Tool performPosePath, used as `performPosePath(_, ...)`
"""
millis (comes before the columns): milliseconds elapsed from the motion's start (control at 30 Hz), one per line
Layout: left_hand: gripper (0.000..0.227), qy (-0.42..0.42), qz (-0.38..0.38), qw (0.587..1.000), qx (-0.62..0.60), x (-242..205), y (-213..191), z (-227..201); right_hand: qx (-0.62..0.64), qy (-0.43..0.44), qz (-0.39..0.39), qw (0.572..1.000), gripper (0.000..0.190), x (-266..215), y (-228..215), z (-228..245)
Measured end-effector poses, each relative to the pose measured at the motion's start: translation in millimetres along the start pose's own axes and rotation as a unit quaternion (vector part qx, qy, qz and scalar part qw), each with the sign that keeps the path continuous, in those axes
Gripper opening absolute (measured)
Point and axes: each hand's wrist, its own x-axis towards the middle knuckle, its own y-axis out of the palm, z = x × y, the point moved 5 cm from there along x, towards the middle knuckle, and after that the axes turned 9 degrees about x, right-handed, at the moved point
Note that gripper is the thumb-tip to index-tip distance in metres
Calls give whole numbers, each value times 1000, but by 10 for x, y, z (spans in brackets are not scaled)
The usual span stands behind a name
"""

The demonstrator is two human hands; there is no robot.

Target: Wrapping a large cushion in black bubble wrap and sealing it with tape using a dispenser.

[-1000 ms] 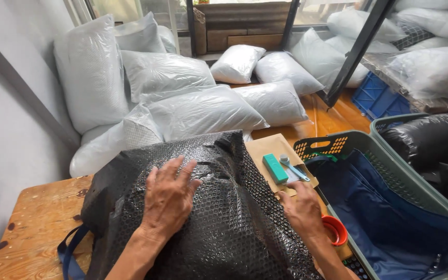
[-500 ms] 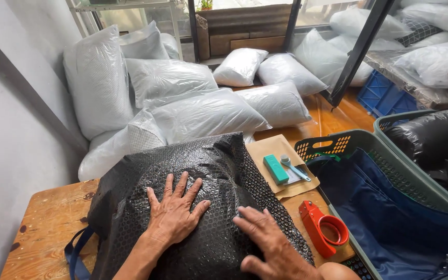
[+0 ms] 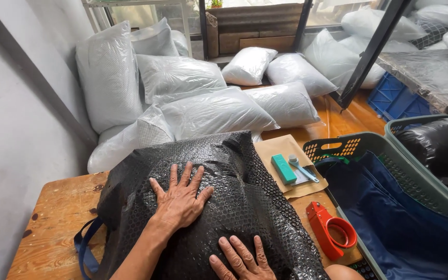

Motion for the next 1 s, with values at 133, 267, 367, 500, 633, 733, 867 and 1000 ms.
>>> performPosePath(133,74,-3,-17,1000,-2,67,-18,12,-18,2,-21,1000,51,-8,56,-50)
performPosePath(267,65,-9,-28,999,-31,74,7,23,-57,-14,-69,996,42,-81,170,-45)
performPosePath(367,65,-12,-74,996,-51,247,20,95,-24,5,12,1000,61,-72,93,-49)
performPosePath(500,51,15,-251,967,-48,738,180,328,-6,10,32,999,64,-66,101,-19)
performPosePath(633,13,79,-418,900,-95,337,38,315,-48,29,-19,998,48,-117,170,24)
performPosePath(733,23,164,-333,927,-51,-69,182,-23,-54,44,-24,997,44,-116,226,45)
performPosePath(867,74,157,-255,953,47,-67,630,-128,-38,86,-39,995,39,-198,372,-6)
performPosePath(1000,75,138,-210,968,21,-170,423,-134,16,101,21,995,91,31,221,-250)
